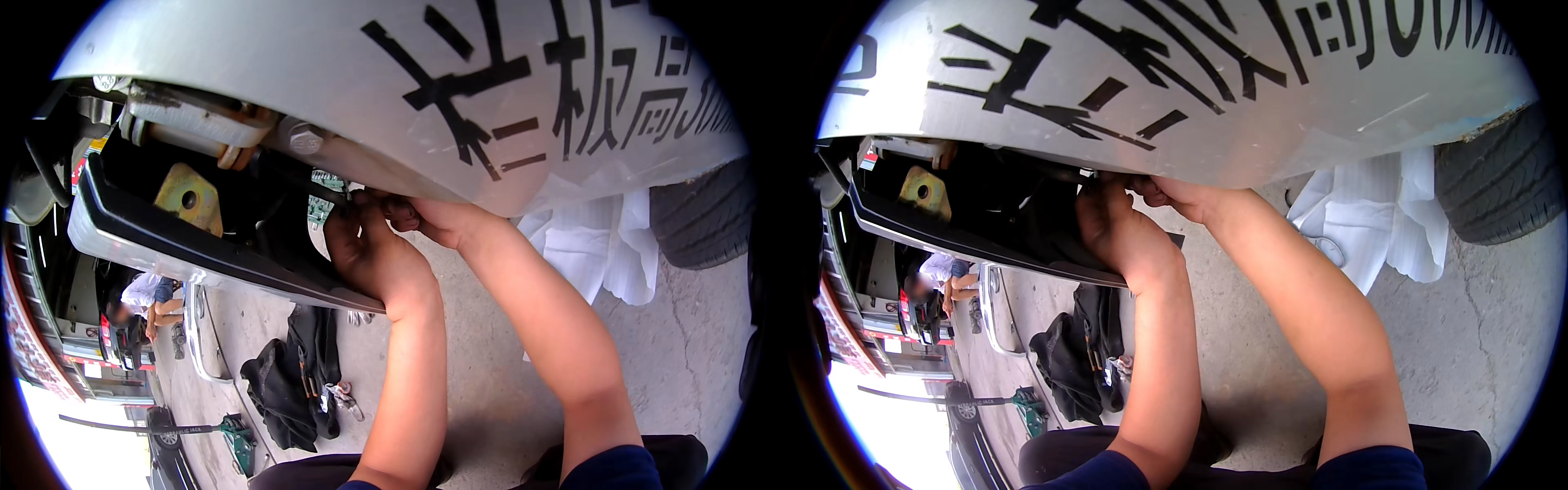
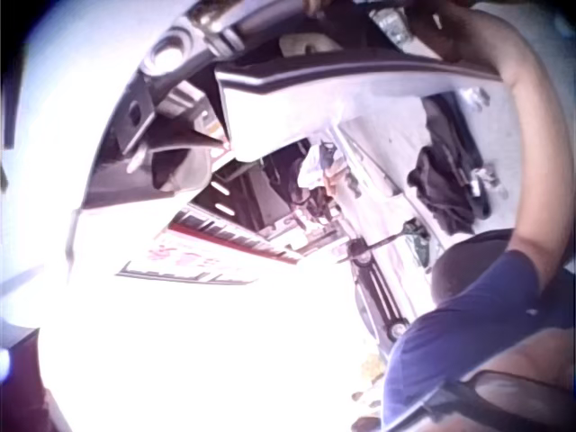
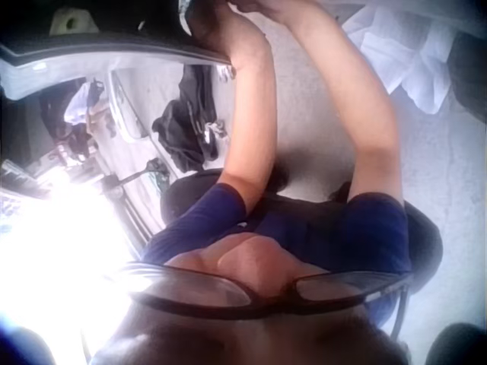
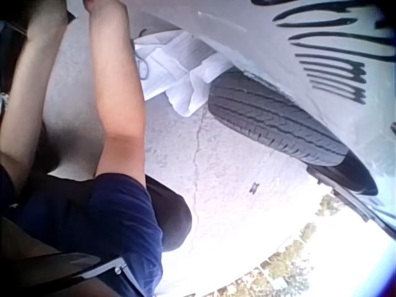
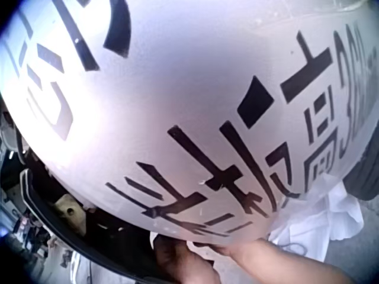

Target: The person works on the rear bumper of a silver car, adjusting and securing a panel with both hands. They then use shears to cut a zip tie and trim wires near the bumper area. The task involves careful manipulation of the bumper panel and wiring components.

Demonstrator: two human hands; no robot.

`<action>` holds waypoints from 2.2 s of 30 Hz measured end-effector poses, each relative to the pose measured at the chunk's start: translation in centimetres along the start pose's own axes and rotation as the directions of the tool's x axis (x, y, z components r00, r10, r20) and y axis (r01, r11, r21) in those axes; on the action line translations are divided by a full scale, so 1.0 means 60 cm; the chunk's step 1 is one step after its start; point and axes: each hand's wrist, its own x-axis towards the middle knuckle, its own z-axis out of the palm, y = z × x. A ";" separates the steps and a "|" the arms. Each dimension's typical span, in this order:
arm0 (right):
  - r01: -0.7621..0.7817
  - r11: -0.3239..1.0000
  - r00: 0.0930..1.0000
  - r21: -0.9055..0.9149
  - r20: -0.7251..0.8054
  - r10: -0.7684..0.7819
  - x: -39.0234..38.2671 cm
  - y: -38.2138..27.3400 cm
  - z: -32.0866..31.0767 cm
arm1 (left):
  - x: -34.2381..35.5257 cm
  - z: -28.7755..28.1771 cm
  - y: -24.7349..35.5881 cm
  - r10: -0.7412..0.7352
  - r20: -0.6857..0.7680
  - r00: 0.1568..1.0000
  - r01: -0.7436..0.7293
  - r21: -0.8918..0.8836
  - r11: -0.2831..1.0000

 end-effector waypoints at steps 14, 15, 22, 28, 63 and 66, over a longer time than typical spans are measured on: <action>0.283 -0.057 0.607 -0.958 0.225 -0.762 -0.055 0.034 -0.012 | -0.009 0.014 0.010 0.056 -0.087 0.995 -0.050 0.074 0.996; 0.296 -0.125 0.556 -0.947 0.277 -0.783 -0.052 0.034 -0.010 | -0.010 0.013 0.013 0.042 -0.085 0.995 -0.034 0.087 0.996; 0.352 -0.330 0.380 -0.876 0.456 -0.805 -0.036 0.026 -0.001 | -0.002 -0.001 0.002 0.082 -0.080 0.993 -0.067 0.177 0.982; 0.437 0.052 0.672 -0.898 0.287 -0.683 -0.044 0.022 0.004 | 0.000 -0.007 -0.004 0.094 -0.060 0.994 -0.085 0.132 0.988; 0.360 0.035 0.638 -0.932 0.219 -0.738 -0.062 0.028 0.009 | -0.004 0.002 0.012 -0.020 -0.102 0.995 0.026 0.057 0.998; 0.293 -0.219 0.498 -0.931 0.343 -0.796 -0.056 0.027 0.011 | -0.007 0.011 0.014 0.008 -0.111 0.994 0.003 0.098 0.995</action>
